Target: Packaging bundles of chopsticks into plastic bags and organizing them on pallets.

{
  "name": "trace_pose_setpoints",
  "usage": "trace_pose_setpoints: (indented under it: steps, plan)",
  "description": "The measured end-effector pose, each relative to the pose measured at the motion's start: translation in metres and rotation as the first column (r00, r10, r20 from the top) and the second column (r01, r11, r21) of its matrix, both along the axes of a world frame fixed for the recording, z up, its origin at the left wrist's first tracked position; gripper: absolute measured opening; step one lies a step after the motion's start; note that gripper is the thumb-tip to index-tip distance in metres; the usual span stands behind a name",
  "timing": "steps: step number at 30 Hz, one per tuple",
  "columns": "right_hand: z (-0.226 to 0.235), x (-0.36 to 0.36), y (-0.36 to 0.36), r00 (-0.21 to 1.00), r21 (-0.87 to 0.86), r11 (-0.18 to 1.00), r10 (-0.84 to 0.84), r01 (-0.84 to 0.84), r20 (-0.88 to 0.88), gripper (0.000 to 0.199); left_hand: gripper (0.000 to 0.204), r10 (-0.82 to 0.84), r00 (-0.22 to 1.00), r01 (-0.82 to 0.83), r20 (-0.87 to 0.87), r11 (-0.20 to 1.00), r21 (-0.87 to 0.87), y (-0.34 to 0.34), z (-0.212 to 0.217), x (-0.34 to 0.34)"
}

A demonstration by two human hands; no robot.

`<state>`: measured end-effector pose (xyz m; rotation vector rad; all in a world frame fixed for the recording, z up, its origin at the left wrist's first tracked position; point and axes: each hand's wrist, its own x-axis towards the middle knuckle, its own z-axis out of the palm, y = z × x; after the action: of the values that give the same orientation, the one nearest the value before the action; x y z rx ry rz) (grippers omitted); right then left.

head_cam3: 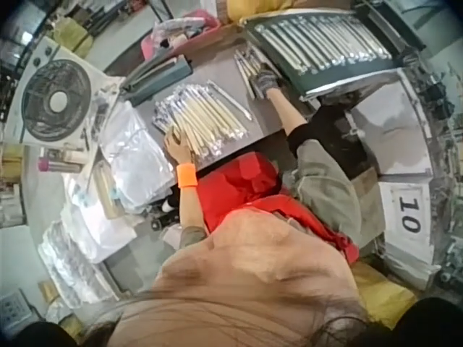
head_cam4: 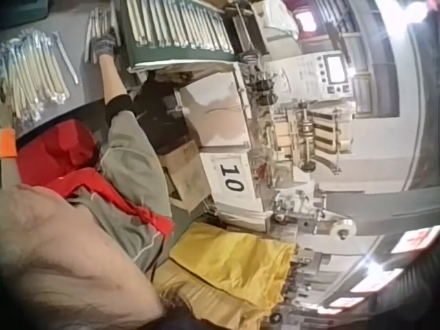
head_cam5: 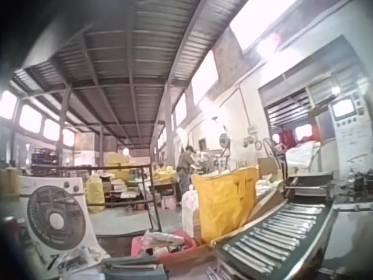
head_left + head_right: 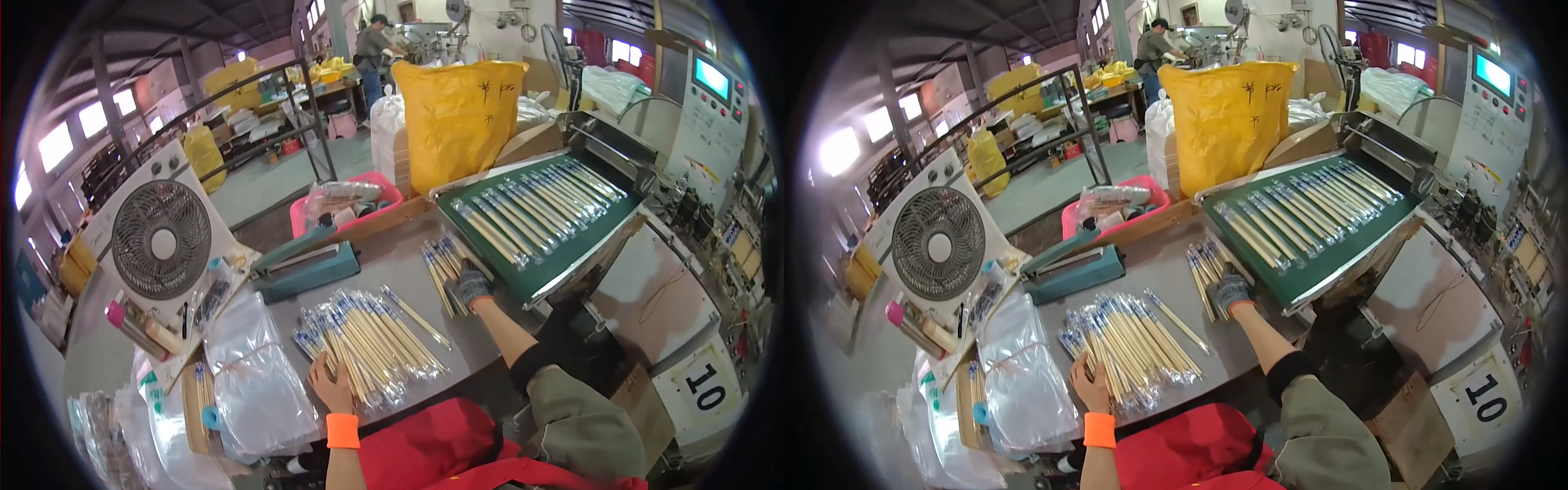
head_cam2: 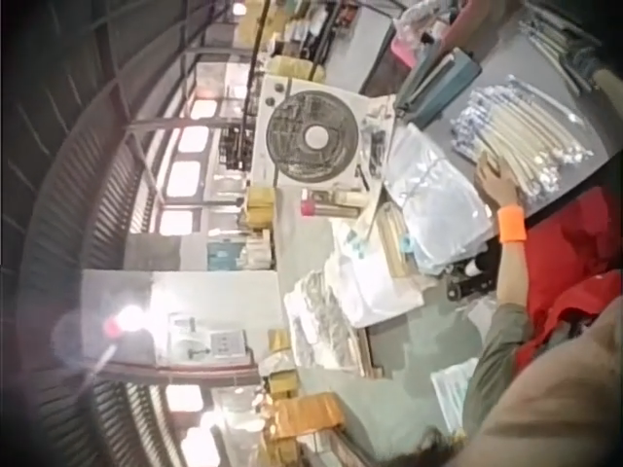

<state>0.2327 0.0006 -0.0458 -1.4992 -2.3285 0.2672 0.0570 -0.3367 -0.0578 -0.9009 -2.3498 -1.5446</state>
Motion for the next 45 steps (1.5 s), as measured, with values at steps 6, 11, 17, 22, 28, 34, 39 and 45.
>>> trace_pose_setpoints:
  steps: [6,11,17,22,28,34,39,45]
  plan:
    - [0.005,-0.012,-0.074,0.870,0.053,0.894,0.419,-0.446,0.262,0.041,0.031,-0.101,0.970,0.072,0.222,0.988,0.135,0.002,-0.005,0.000]
    - [0.066,-0.013,-0.106,0.737,-0.004,0.741,0.668,-0.672,-0.105,0.045,0.040,-0.088,0.967,0.019,0.239,0.960,0.278,-0.003,-0.010,-0.001]
    - [0.094,0.044,0.084,0.909,0.686,0.610,0.364,-0.397,0.202,0.033,0.042,-0.068,0.991,0.068,0.111,0.998,0.004,0.010,-0.011,0.006]
    - [0.116,0.164,0.231,0.820,0.636,0.770,-0.337,-0.042,0.462,0.043,0.033,-0.083,0.977,0.080,0.196,0.996,0.025,0.008,-0.007,0.004]
    - [0.102,0.223,0.262,0.732,0.414,0.706,-0.670,0.575,0.125,0.042,0.030,0.045,0.957,-0.105,0.288,0.975,0.197,-0.003,-0.015,-0.002]
    - [0.093,0.215,0.258,0.851,0.354,0.881,-0.428,0.315,0.306,0.042,0.035,0.051,0.990,-0.048,0.130,0.999,-0.026,0.005,-0.003,-0.003]
    - [0.063,0.159,0.184,0.974,0.556,0.825,-0.026,-0.106,0.225,0.028,0.050,-0.017,0.999,0.022,0.038,0.990,-0.138,0.015,-0.003,0.003]
    - [0.082,0.029,0.025,0.905,0.379,0.882,0.111,-0.281,0.412,0.028,0.056,-0.041,0.996,0.047,0.075,0.996,-0.074,0.020,-0.009,0.006]
